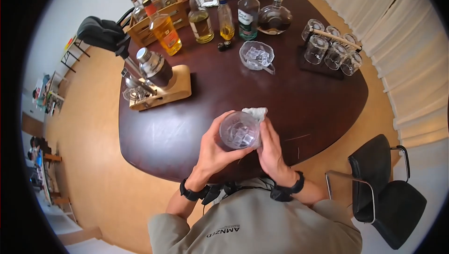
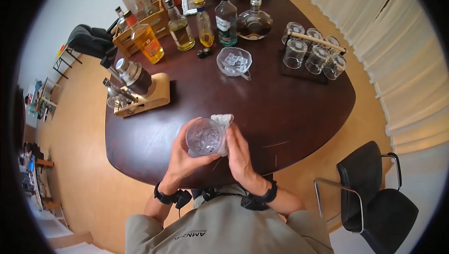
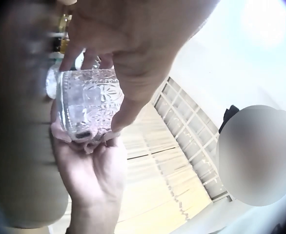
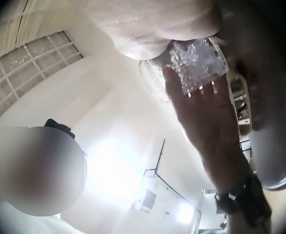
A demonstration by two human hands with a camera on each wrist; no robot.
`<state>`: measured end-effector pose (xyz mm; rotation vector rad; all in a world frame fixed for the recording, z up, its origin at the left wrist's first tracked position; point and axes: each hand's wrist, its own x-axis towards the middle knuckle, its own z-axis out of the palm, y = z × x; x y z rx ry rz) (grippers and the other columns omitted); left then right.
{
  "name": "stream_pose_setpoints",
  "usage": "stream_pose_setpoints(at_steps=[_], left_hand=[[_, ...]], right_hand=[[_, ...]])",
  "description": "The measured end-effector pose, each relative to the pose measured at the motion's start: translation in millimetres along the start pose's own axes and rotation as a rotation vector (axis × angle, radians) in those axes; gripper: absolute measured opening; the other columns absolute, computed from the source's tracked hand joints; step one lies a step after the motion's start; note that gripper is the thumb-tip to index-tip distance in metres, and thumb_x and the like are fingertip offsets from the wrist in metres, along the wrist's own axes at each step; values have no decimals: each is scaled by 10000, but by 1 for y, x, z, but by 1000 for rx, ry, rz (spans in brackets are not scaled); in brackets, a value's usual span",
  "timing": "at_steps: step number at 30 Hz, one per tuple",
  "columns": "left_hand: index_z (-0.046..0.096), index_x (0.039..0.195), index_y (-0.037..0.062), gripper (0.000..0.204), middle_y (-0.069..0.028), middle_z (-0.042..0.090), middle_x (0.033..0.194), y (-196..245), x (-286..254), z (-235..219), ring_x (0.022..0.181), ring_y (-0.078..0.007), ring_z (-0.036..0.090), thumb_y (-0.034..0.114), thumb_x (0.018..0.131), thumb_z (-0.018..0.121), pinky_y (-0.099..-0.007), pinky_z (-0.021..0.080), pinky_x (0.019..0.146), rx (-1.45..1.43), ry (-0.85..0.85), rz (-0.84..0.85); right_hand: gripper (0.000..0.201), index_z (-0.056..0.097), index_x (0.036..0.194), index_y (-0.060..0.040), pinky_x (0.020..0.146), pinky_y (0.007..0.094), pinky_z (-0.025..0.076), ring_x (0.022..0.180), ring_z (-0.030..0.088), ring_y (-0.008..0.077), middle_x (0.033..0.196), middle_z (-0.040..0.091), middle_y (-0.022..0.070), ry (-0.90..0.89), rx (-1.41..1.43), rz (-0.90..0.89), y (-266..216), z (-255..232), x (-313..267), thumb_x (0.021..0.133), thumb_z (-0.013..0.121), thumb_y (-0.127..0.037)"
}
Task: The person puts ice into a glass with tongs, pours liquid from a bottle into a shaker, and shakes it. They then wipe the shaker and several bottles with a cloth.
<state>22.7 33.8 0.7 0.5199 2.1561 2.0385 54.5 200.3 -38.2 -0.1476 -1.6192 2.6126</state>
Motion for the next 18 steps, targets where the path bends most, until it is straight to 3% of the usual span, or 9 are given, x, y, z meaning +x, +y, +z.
stream_pose_setpoints(at_steps=[4,9,11,13,14,18], left_hand=[[436,1506,-6,970,-137,572,1457,9,-5,0,1331,-217,582,89,702,968,-387,475,1141,-11,0,46],[409,1495,16,1039,-120,594,1383,13,-14,6,1284,-215,601,94,651,1009,-389,492,1123,-107,63,58],[428,1495,36,1049,-111,606,1368,19,-14,1,1266,-205,609,91,627,1014,-379,499,1101,-149,34,-20],[423,1500,32,1052,-103,625,1332,21,-16,-1,1237,-199,625,92,628,1010,-364,517,1070,-97,22,10],[425,1493,30,1037,-103,626,1323,22,-20,0,1232,-199,627,86,631,999,-363,519,1065,-83,29,21],[434,1458,30,976,-105,629,1292,28,-40,4,1213,-204,634,77,640,963,-365,519,1058,-127,142,-2]], right_hand=[[509,443,1537,17,1159,319,388,1335,521,165,1471,558,120,27,55,-15,-4,17,-15,1178,373,-338],[517,388,1572,-2,1167,324,394,1366,507,158,1482,538,114,-59,167,49,-4,26,-15,1176,383,-334],[457,473,1504,-23,1124,323,437,1307,553,136,1396,588,72,-30,284,107,-5,24,-6,1168,421,-328],[369,564,1407,-69,1059,308,486,1227,598,110,1322,629,25,-166,395,279,-2,17,7,1153,464,-318],[308,616,1338,-120,978,296,528,1145,637,98,1247,662,-8,-171,414,276,1,18,11,1136,501,-322],[312,622,1337,-144,934,304,554,1129,659,102,1236,678,-11,-203,418,377,8,22,-1,1124,525,-351]])
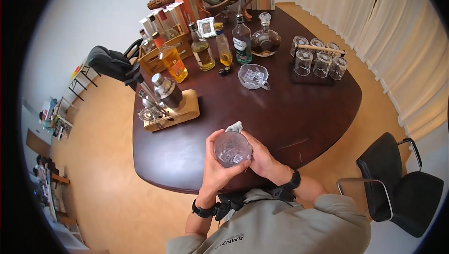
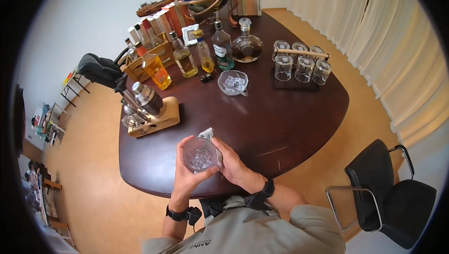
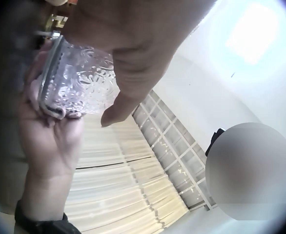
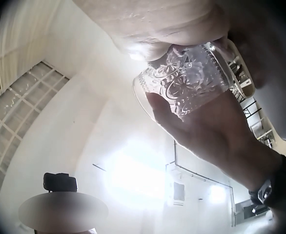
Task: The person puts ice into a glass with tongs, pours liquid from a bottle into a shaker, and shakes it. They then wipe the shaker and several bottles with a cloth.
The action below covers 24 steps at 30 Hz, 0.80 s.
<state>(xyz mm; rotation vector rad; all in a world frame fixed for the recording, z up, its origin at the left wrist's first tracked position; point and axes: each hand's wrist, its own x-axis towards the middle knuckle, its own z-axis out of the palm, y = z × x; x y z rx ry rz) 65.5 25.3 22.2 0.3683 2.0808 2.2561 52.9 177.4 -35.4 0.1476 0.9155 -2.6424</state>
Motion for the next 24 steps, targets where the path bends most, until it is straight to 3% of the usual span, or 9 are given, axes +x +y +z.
stream_pose_setpoints(at_steps=[4,13,15,19,23,24], left_hand=[[439,1433,32,947,-107,630,1272,-6,-13,-12,1207,-209,634,91,640,954,-371,512,1067,10,18,11],[470,1413,31,922,-112,635,1307,1,-10,-3,1244,-200,614,124,642,966,-372,493,1088,81,-49,19],[486,1422,29,878,-103,619,1337,0,-8,-2,1283,-200,588,149,692,958,-364,468,1107,47,-111,21],[493,1457,33,889,-103,612,1363,-6,-2,1,1298,-206,578,144,698,943,-370,453,1123,18,-157,49],[472,1511,34,942,-96,591,1429,-15,3,-1,1327,-194,567,77,701,951,-371,442,1145,-36,-189,114],[464,1519,35,950,-97,588,1433,-13,2,-3,1337,-198,560,70,703,950,-376,434,1155,-105,-167,30]], right_hand=[[315,623,1339,-141,952,302,549,1137,658,104,1243,679,-10,6,18,54,12,3,-13,1126,522,-350],[360,592,1391,-105,1020,337,534,1190,654,140,1295,676,24,-33,-27,-60,3,-4,-19,1132,507,-339],[386,593,1395,-91,1029,346,535,1205,653,155,1314,674,35,-33,-46,-96,1,-6,-19,1141,470,-354],[428,592,1400,-82,1041,349,529,1201,657,171,1323,673,41,-47,-61,-23,-3,-20,-13,1151,420,-384],[463,582,1419,-87,922,370,579,1159,670,198,1313,677,54,-61,-40,46,-3,-33,-7,1151,367,-398],[464,582,1419,-89,874,379,595,1148,673,208,1311,679,59,-66,31,81,-1,-38,-8,1149,360,-393]])
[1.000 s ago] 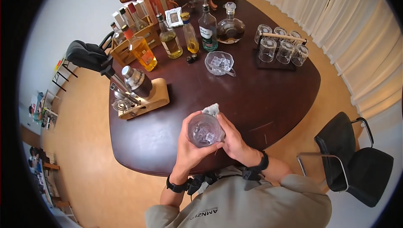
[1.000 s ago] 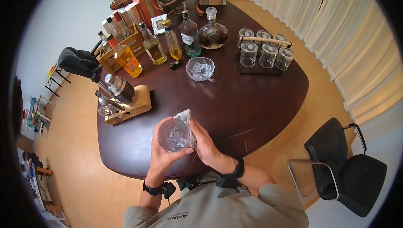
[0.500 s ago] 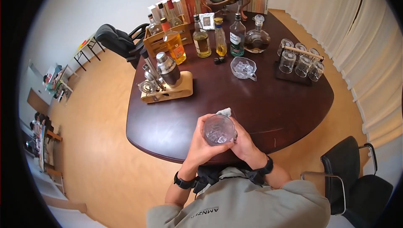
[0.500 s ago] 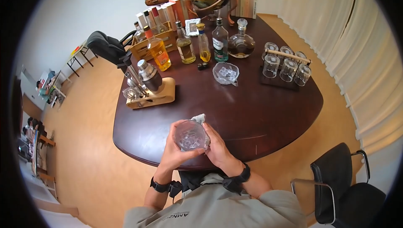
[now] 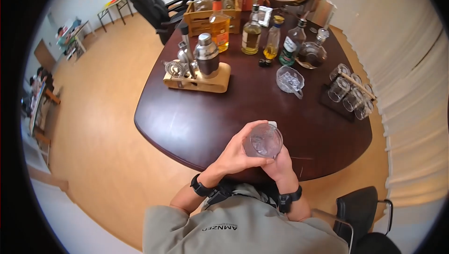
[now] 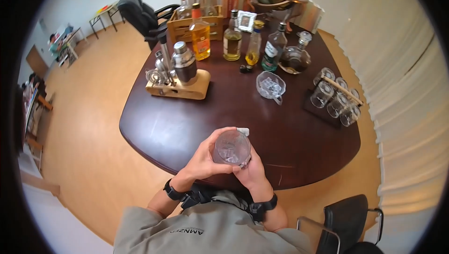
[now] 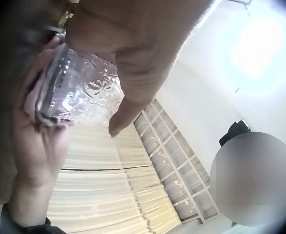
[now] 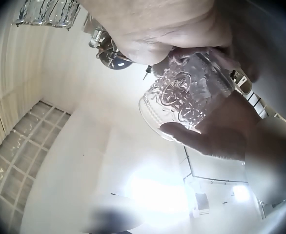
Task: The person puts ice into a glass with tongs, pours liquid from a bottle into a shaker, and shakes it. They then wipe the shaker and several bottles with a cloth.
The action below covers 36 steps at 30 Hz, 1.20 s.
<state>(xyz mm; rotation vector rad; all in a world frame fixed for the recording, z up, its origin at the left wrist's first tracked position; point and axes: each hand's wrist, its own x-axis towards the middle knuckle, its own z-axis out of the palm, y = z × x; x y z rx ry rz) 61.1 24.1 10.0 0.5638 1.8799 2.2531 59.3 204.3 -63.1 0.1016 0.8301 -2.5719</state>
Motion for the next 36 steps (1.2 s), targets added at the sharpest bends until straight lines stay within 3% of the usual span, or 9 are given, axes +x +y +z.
stream_pose_setpoints(at_steps=[4,10,13,15,19,21,25,29,36], left_hand=[[439,1544,38,984,-107,574,1453,-1,2,-11,1350,-209,553,45,702,949,-383,431,1166,5,32,-10],[418,1554,31,1036,-114,568,1453,-10,0,-11,1348,-212,558,49,680,974,-376,459,1150,4,104,-3],[415,1553,23,1051,-112,575,1441,-11,4,-17,1348,-208,558,49,669,983,-376,462,1147,100,196,71],[414,1550,17,1057,-109,578,1437,-11,6,-24,1347,-201,557,43,661,984,-374,466,1141,100,201,54],[435,1544,15,1036,-110,575,1444,-9,8,-19,1358,-206,549,45,665,981,-371,435,1161,28,106,-43],[431,1551,13,1039,-119,563,1466,-22,8,-12,1382,-213,530,57,668,977,-377,411,1180,67,66,-13],[418,1558,15,1042,-117,565,1467,-23,12,-9,1373,-211,537,62,677,972,-377,421,1173,31,135,-33],[416,1558,12,1036,-110,573,1460,-19,12,-12,1358,-204,548,70,686,972,-376,427,1167,-18,140,-19],[401,1569,6,1032,-93,504,1535,-14,13,-11,1419,-188,488,41,700,958,-367,389,1196,-53,16,-18]], right_hand=[[460,583,1421,-92,768,391,596,1114,679,224,1301,681,66,-239,202,207,-10,9,-2,1145,358,-384],[472,571,1433,-101,768,428,596,1103,686,258,1307,681,87,143,145,123,4,-1,22,1142,369,-413],[469,574,1432,-105,874,450,598,1138,681,271,1317,681,94,-351,450,386,-1,-7,14,1142,375,-416],[476,565,1420,-67,905,508,602,1118,689,306,1326,669,122,59,169,243,-9,26,0,1113,324,-340],[466,577,1433,-92,1052,435,535,1187,667,268,1324,679,97,-319,291,296,-18,6,21,1148,392,-410],[452,573,1426,-50,1036,407,539,1175,671,251,1311,683,92,213,2,59,-14,16,29,1155,410,-374],[519,428,1555,-7,1160,362,420,1359,546,201,1489,554,107,148,-307,-324,1,22,9,1173,372,-354],[570,374,1587,5,1197,353,368,1410,498,200,1536,505,129,84,-415,-369,3,28,7,1175,330,-386],[491,605,1384,-57,1033,392,541,1190,662,196,1302,688,83,-13,-108,35,-10,8,35,1159,361,-419]])
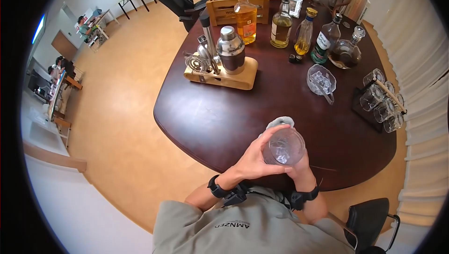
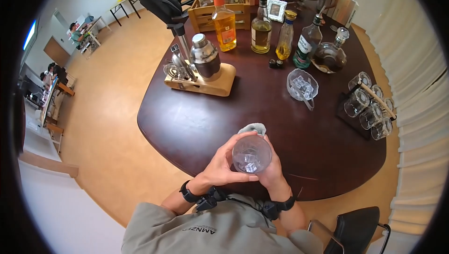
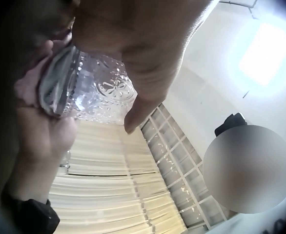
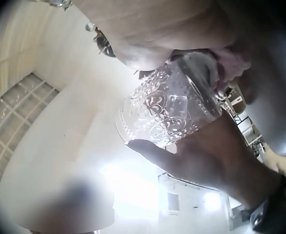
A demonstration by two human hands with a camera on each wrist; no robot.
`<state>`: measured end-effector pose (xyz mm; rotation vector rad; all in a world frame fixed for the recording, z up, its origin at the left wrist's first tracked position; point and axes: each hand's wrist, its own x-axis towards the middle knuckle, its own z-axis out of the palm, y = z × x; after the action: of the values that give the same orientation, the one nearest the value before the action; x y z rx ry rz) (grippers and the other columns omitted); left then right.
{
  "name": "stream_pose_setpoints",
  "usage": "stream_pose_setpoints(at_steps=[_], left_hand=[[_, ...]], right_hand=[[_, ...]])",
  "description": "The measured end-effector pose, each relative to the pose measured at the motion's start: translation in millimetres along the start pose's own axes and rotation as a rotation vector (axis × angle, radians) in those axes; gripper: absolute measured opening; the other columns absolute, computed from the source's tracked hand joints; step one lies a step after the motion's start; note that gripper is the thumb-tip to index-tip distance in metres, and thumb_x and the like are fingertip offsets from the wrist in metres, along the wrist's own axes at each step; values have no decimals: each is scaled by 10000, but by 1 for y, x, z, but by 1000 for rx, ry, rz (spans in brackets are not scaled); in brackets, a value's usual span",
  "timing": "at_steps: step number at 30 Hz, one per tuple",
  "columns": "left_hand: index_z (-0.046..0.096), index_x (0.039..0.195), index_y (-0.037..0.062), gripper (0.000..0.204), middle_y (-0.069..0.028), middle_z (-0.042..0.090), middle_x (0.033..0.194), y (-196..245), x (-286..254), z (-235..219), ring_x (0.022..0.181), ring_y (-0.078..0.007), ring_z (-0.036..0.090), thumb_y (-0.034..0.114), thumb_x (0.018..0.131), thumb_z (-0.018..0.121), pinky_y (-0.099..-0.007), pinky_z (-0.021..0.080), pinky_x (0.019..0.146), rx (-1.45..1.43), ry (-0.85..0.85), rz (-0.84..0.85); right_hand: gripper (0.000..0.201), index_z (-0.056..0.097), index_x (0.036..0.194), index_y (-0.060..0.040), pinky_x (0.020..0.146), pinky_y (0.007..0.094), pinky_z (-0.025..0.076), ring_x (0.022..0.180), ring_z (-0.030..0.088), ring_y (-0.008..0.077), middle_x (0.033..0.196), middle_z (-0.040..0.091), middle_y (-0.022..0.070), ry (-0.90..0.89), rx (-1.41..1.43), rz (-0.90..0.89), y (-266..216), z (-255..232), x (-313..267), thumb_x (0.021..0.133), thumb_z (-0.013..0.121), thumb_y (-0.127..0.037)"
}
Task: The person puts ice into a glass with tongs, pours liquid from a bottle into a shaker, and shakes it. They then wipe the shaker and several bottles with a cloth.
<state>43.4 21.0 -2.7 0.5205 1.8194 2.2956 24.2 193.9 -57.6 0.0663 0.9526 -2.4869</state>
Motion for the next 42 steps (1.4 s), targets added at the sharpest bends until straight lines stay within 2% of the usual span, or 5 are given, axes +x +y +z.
stream_pose_setpoints(at_steps=[12,18,25,36,42], left_hand=[[268,1593,22,1238,-175,477,1519,-33,8,14,1438,-283,476,248,644,1031,-439,388,1203,255,145,352],[362,1498,24,1122,-148,504,1456,-15,11,23,1378,-236,509,261,637,1042,-408,411,1183,-22,192,218],[456,1470,7,1057,-115,501,1374,-13,12,10,1306,-209,538,258,620,1033,-378,461,1120,336,203,252],[456,1479,-3,1069,-123,498,1347,-10,10,-3,1267,-210,552,262,617,1030,-384,457,1110,29,228,163],[356,1538,23,1246,-119,527,1391,-7,21,-8,1307,-225,538,342,569,1071,-399,426,1150,496,188,288]], right_hand=[[491,560,1428,-85,1085,395,507,1263,614,201,1351,634,42,148,227,-129,7,33,-21,1152,375,-446],[544,360,1567,-65,1144,393,441,1353,538,214,1486,513,94,161,-181,-445,15,31,-26,1168,333,-434],[571,362,1552,1,1160,386,407,1367,526,228,1495,505,132,134,-409,-605,3,40,-35,1162,373,-415],[528,428,1544,-34,1144,379,438,1338,556,198,1448,569,95,68,-272,-303,10,25,-15,1172,340,-398],[507,387,1556,-63,1146,383,436,1352,539,200,1472,530,87,153,-234,-440,24,24,-18,1169,366,-390]])
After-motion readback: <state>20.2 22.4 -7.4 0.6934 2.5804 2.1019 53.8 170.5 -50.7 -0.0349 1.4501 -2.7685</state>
